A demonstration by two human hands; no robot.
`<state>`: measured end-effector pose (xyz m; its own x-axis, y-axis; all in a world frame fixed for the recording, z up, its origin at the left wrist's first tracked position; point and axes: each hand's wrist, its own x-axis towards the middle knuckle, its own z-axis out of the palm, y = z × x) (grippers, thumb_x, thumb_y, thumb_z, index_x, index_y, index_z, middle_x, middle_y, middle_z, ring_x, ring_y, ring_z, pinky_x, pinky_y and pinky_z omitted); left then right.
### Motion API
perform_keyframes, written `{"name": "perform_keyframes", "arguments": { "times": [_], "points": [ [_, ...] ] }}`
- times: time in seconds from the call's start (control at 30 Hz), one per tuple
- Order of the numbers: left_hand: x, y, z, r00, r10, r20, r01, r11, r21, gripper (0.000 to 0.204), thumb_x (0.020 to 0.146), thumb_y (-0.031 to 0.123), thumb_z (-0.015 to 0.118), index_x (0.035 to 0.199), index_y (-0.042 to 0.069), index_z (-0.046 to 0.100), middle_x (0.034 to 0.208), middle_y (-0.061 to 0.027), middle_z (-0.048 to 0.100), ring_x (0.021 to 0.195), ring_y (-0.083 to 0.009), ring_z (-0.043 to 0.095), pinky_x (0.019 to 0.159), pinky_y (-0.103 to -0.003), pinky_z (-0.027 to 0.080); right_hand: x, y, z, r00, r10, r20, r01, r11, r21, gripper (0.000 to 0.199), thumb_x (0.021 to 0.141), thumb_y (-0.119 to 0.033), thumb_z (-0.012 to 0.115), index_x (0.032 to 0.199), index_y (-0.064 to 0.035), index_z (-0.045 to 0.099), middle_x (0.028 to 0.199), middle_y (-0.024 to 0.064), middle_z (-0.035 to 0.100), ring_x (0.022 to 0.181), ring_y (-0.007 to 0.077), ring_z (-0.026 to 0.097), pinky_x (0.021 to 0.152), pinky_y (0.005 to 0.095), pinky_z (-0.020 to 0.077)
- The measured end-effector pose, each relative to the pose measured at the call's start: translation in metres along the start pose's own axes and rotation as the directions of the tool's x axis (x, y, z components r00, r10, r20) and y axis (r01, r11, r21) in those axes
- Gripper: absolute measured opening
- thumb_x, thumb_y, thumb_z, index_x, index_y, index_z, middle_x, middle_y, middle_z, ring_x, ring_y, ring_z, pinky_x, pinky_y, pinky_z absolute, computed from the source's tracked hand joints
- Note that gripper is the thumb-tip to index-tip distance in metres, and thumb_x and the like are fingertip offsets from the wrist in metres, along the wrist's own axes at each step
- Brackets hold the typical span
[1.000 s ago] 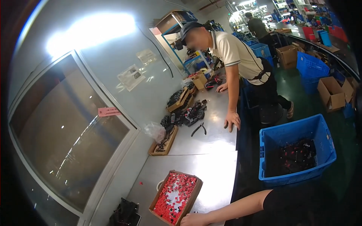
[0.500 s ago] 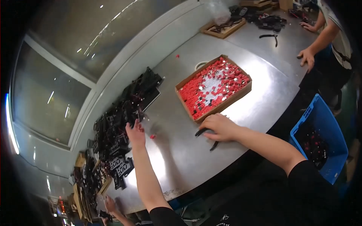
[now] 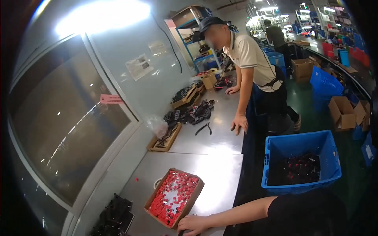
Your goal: Assembling electronic cooling fans by attaching wires to the housing and components.
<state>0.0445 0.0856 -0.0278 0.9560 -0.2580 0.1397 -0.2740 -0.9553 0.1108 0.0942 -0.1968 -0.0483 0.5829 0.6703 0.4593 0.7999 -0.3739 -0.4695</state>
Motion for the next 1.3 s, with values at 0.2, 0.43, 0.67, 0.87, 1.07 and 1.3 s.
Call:
{"name": "perform_keyframes", "arguments": {
  "times": [0.2, 0.43, 0.67, 0.87, 1.07, 1.3],
  "points": [
    [0.007, -0.016, 0.037, 0.971, 0.045, -0.234, -0.051, 0.999, -0.019, 0.054, 0.102, 0.042, 0.069, 0.143, 0.006, 0.066, 0.133, -0.0182, 0.072, 0.123, -0.0355, 0.068, 0.103, -0.048, 0.054, 0.008, 0.006, -0.012, 0.998, 0.001, 0.058, -0.003, 1.000, 0.028, 0.028, 0.097, -0.034, 0.070, 0.117, -0.0139, 0.073, 0.116, 0.0123, 0.069, 0.114, 0.0348, 0.064, 0.095, 0.0494, 0.0503],
    [0.003, -0.029, -0.068, 0.987, -0.157, -0.020, 0.157, 0.987, 0.026, 0.045, 0.097, 0.036, 0.070, 0.134, 0.011, 0.072, 0.129, -0.0219, 0.070, 0.119, -0.0430, 0.066, 0.103, -0.051, 0.052, 0.010, 0.009, -0.004, 0.999, -0.046, -0.018, 0.047, 0.997, 0.061, 0.027, 0.097, -0.035, 0.070, 0.114, -0.0139, 0.074, 0.112, 0.0121, 0.070, 0.109, 0.0349, 0.066, 0.092, 0.0484, 0.0517],
    [-0.024, -0.223, 0.014, 0.408, -0.266, -0.873, 0.776, 0.605, 0.178, 0.045, 0.095, 0.049, 0.063, 0.122, 0.015, 0.075, 0.134, -0.0231, 0.069, 0.128, -0.0440, 0.059, 0.099, -0.063, 0.045, 0.009, 0.011, 0.002, 1.000, -0.011, -0.009, 0.011, 0.999, 0.034, 0.027, 0.097, -0.036, 0.071, 0.114, -0.0161, 0.075, 0.110, 0.0103, 0.071, 0.109, 0.0337, 0.066, 0.091, 0.0484, 0.0518],
    [-0.031, -0.300, 0.024, 0.519, -0.375, -0.768, 0.793, 0.547, 0.268, 0.045, 0.095, 0.048, 0.063, 0.124, 0.015, 0.073, 0.128, -0.0196, 0.069, 0.125, -0.0424, 0.059, 0.103, -0.065, 0.039, 0.010, 0.009, 0.000, 1.000, 0.003, 0.020, -0.003, 1.000, -0.011, 0.028, 0.097, -0.039, 0.070, 0.113, -0.0165, 0.074, 0.109, 0.0083, 0.071, 0.109, 0.0318, 0.066, 0.091, 0.0489, 0.0512],
    [-0.032, -0.334, 0.013, 0.587, -0.519, -0.621, 0.802, 0.476, 0.361, 0.047, 0.094, 0.048, 0.064, 0.126, 0.014, 0.071, 0.121, -0.0161, 0.070, 0.122, -0.0409, 0.058, 0.108, -0.066, 0.034, 0.014, 0.006, -0.009, 0.997, 0.013, 0.072, -0.015, 0.999, 0.032, 0.029, 0.096, -0.040, 0.071, 0.112, -0.0156, 0.073, 0.110, 0.0080, 0.071, 0.110, 0.0323, 0.066, 0.090, 0.0493, 0.0508],
    [0.017, -0.350, -0.012, 0.422, 0.278, -0.863, 0.602, 0.626, 0.496, 0.056, 0.091, 0.052, 0.066, 0.126, 0.009, 0.068, 0.109, -0.0131, 0.066, 0.112, -0.0402, 0.060, 0.116, -0.077, 0.023, 0.012, 0.007, -0.006, 0.999, 0.034, 0.037, -0.033, 0.999, -0.015, 0.030, 0.096, -0.040, 0.071, 0.112, -0.0153, 0.073, 0.111, 0.0078, 0.071, 0.112, 0.0327, 0.065, 0.093, 0.0496, 0.0494]
  ]
}}
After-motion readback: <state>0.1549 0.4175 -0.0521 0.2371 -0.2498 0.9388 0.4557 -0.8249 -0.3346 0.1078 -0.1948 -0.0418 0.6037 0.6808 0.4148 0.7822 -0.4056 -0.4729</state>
